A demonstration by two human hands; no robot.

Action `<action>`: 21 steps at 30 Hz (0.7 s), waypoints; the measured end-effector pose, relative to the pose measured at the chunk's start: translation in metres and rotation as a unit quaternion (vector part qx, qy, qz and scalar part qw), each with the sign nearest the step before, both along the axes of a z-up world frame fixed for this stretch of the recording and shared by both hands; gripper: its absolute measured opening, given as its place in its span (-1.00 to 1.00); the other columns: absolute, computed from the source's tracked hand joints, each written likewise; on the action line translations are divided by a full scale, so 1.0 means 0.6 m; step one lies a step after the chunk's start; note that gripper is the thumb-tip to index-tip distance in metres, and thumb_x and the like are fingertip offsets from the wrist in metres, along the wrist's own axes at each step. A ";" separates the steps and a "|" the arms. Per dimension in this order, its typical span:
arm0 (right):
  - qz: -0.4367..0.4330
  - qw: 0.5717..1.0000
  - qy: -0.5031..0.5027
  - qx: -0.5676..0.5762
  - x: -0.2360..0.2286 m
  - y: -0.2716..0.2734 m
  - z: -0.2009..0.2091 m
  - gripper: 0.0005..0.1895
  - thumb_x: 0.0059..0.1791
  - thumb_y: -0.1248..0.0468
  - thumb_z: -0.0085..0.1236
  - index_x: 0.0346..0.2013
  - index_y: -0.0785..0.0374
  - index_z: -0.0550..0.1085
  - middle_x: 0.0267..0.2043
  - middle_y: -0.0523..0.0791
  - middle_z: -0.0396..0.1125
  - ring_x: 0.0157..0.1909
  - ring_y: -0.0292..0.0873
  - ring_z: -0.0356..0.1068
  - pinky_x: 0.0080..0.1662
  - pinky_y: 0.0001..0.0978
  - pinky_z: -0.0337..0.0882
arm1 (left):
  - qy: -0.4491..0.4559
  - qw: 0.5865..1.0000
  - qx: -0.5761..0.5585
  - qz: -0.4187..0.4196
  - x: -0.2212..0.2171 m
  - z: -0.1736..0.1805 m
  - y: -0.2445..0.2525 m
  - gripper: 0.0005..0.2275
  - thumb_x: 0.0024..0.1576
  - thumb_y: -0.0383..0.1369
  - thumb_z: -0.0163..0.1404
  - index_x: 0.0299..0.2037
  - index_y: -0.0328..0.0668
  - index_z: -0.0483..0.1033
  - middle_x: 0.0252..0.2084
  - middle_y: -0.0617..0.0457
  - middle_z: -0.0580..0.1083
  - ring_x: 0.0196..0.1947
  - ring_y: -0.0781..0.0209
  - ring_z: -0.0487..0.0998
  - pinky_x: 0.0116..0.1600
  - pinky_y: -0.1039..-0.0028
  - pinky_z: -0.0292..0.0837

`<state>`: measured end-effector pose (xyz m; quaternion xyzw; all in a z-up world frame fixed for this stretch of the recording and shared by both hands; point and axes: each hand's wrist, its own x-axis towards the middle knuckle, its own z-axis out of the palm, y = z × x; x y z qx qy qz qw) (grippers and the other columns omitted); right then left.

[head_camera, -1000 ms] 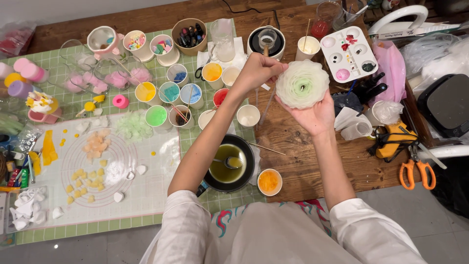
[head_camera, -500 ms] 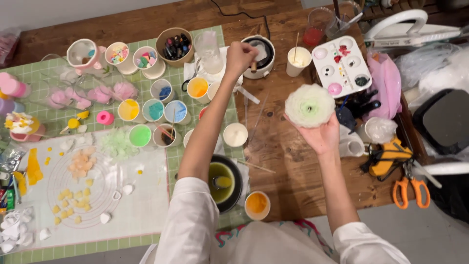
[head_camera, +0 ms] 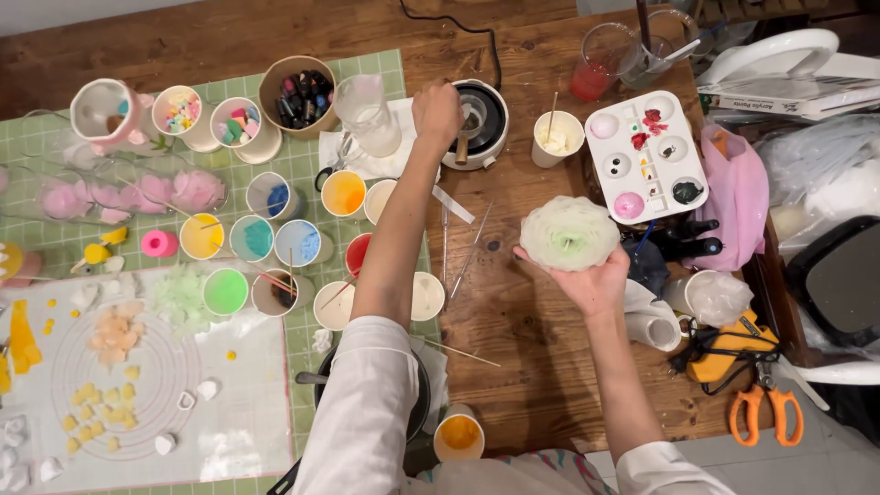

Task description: The recorder is assembling a decorative candle in the shape of a flower by dipping wax petals into a heating pot and attaching them.

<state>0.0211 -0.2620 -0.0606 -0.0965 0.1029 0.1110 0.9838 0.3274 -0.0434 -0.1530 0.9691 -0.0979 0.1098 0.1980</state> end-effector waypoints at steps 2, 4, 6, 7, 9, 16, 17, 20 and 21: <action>0.004 1.000 -0.010 -0.002 0.000 -0.007 -0.016 -0.36 0.05 0.10 -0.09 0.43 0.18 0.22 0.54 0.09 0.04 0.57 0.34 -0.08 0.42 0.62 -0.23 | 0.008 1.000 0.023 -0.002 0.012 -0.018 -0.005 -0.91 -0.10 -0.49 0.19 -0.39 -0.24 0.66 -0.12 -0.12 0.55 -0.02 -0.10 0.52 0.05 0.17 0.41; 0.006 1.000 -0.018 -0.004 0.000 -0.013 -0.028 -0.36 0.04 0.10 -0.09 0.42 0.17 0.23 0.53 0.08 0.05 0.57 0.33 -0.08 0.41 0.64 -0.23 | 0.016 0.999 0.046 -0.005 0.018 -0.029 -0.009 -0.88 -0.11 -0.51 0.18 -0.35 -0.25 0.66 -0.09 -0.11 0.54 0.02 -0.08 0.50 0.07 0.19 0.39; 0.020 0.999 -0.024 0.031 -0.001 -0.019 -0.037 -0.35 0.05 0.11 -0.10 0.43 0.23 0.23 0.52 0.10 0.07 0.56 0.33 -0.07 0.39 0.68 -0.23 | 0.028 0.997 0.073 -0.014 0.019 -0.033 -0.015 -0.85 -0.12 -0.52 0.17 -0.34 -0.25 0.66 -0.08 -0.12 0.54 0.03 -0.07 0.50 0.07 0.21 0.40; 0.019 0.999 -0.022 0.031 -0.002 -0.019 -0.039 -0.35 0.05 0.11 -0.10 0.43 0.23 0.23 0.52 0.10 0.07 0.56 0.33 -0.07 0.39 0.68 -0.23 | 0.030 0.997 0.074 -0.015 0.017 -0.031 -0.018 -0.85 -0.12 -0.52 0.17 -0.34 -0.25 0.66 -0.08 -0.12 0.54 0.03 -0.07 0.50 0.07 0.21 0.40; 0.032 0.996 -0.040 0.070 -0.002 -0.021 -0.041 -0.41 0.11 0.10 -0.15 0.43 0.19 0.24 0.51 0.09 0.09 0.55 0.39 -0.06 0.37 0.73 -0.22 | 0.039 0.995 0.087 -0.022 0.015 -0.025 -0.026 -0.83 -0.16 -0.51 0.19 -0.34 -0.25 0.66 -0.10 -0.13 0.54 0.01 -0.07 0.50 0.05 0.21 0.40; 0.031 0.999 0.006 0.010 0.004 -0.013 -0.025 -0.36 0.14 -0.08 -0.21 0.44 0.17 0.23 0.49 0.13 0.09 0.53 0.39 -0.04 0.38 0.66 -0.19 | -0.001 0.997 0.075 -0.021 0.010 -0.005 -0.021 -0.85 -0.19 -0.51 0.21 -0.39 -0.25 0.67 -0.12 -0.13 0.54 -0.02 -0.09 0.51 0.03 0.20 0.39; 0.027 0.999 0.006 0.042 0.003 -0.012 -0.025 -0.35 0.14 -0.09 -0.22 0.45 0.17 0.22 0.50 0.13 0.09 0.54 0.38 -0.05 0.39 0.65 -0.19 | -0.009 0.998 0.059 -0.025 0.003 0.005 -0.016 -0.88 -0.16 -0.50 0.21 -0.40 -0.24 0.67 -0.12 -0.14 0.54 -0.01 -0.10 0.50 0.05 0.19 0.38; 0.019 0.995 0.003 0.095 0.005 -0.006 -0.019 -0.33 0.15 -0.10 -0.25 0.47 0.18 0.21 0.51 0.13 0.08 0.55 0.36 -0.05 0.41 0.61 -0.20 | -0.034 0.998 0.015 -0.043 -0.012 0.033 -0.004 -0.93 -0.13 -0.50 0.22 -0.44 -0.22 0.67 -0.14 -0.15 0.54 -0.03 -0.12 0.51 0.06 0.18 0.38; 0.018 0.993 0.001 0.115 0.006 -0.003 -0.016 -0.32 0.14 -0.10 -0.25 0.48 0.20 0.20 0.51 0.14 0.08 0.55 0.35 -0.05 0.41 0.60 -0.20 | -0.049 0.997 -0.011 -0.055 -0.018 0.041 0.001 -0.95 -0.13 -0.50 0.22 -0.46 -0.22 0.67 -0.16 -0.15 0.55 -0.05 -0.13 0.52 0.05 0.17 0.38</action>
